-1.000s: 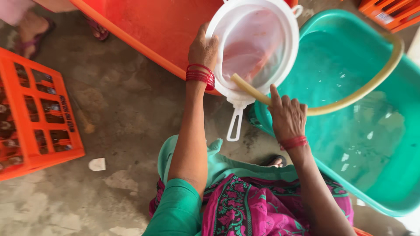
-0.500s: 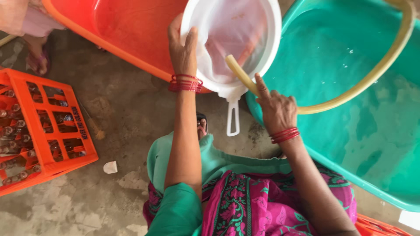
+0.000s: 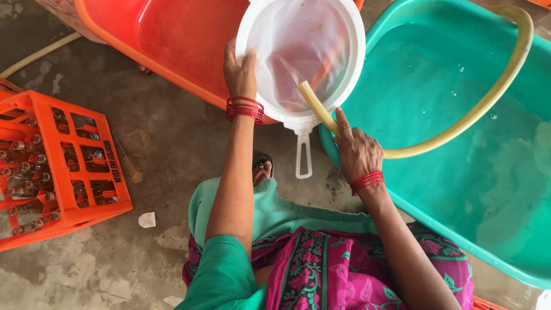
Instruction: The person holds a white plastic strainer with a cloth insert over a teal tub and repeatedly rinses it using a hose. They move the strainer between the teal and an orange tub while flushing water through the cloth.
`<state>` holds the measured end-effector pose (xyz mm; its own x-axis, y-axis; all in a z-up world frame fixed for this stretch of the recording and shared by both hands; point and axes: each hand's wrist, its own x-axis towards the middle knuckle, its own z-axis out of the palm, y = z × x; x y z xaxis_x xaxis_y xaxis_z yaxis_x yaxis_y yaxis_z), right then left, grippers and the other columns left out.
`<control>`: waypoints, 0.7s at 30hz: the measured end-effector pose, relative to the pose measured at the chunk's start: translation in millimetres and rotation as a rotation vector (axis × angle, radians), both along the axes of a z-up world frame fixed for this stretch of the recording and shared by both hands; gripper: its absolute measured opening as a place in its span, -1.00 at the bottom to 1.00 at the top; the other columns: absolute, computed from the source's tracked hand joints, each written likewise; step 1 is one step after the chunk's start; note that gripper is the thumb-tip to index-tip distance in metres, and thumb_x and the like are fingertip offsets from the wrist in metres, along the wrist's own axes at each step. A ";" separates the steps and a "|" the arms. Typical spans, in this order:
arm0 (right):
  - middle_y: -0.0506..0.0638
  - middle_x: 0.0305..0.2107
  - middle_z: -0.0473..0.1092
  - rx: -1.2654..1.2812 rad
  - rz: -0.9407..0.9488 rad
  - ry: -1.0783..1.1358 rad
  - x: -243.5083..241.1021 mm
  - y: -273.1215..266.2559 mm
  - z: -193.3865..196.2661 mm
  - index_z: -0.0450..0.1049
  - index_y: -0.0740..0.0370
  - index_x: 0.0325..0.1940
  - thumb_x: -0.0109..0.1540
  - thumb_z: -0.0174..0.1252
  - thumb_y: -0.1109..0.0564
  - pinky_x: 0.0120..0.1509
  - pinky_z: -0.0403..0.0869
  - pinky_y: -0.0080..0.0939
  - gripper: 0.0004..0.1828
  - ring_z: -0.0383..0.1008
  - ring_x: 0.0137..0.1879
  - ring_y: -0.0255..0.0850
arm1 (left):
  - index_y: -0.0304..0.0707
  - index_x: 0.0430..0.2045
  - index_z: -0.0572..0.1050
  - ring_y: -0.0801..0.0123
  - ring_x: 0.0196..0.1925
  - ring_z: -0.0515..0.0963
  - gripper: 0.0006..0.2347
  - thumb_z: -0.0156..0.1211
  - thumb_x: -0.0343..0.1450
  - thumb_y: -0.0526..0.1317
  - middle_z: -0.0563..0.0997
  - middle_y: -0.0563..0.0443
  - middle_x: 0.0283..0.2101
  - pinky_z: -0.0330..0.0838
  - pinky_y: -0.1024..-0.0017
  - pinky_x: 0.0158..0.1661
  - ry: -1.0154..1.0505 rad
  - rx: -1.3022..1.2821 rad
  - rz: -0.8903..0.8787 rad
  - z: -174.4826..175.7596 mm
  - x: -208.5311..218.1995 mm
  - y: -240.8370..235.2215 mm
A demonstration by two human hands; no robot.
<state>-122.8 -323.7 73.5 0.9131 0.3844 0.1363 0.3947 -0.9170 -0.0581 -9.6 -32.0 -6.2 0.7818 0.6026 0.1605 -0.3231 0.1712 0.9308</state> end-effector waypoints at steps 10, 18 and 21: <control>0.03 -0.36 0.42 0.044 0.045 -0.032 -4.1 -4.2 -0.4 0.22 -0.08 0.51 0.30 0.21 0.02 -0.18 0.42 0.09 -0.32 0.49 -0.26 0.03 | -0.37 0.13 0.38 0.28 0.02 0.60 -0.68 0.13 0.47 -0.35 0.59 -0.10 0.03 0.52 0.30 0.10 -0.089 -0.009 -0.065 -14.3 10.2 3.6; 0.04 -0.40 0.44 0.018 0.008 0.020 -3.9 -4.1 2.3 0.23 -0.10 0.50 0.29 0.22 0.02 -0.20 0.42 0.10 -0.32 0.49 -0.29 0.04 | -0.40 0.09 0.41 0.27 0.02 0.60 -0.71 0.14 0.48 -0.34 0.59 -0.12 0.01 0.51 0.30 0.10 -0.042 0.056 -0.042 -27.8 12.6 8.5; 0.04 -0.41 0.44 0.011 0.007 0.018 -4.7 -2.6 3.3 0.23 -0.11 0.50 0.28 0.23 0.02 -0.19 0.42 0.10 -0.31 0.50 -0.29 0.04 | -0.39 0.07 0.42 0.26 0.00 0.61 -0.73 0.13 0.47 -0.35 0.60 -0.12 -0.01 0.51 0.31 0.08 -0.025 0.036 -0.059 -30.4 12.0 12.7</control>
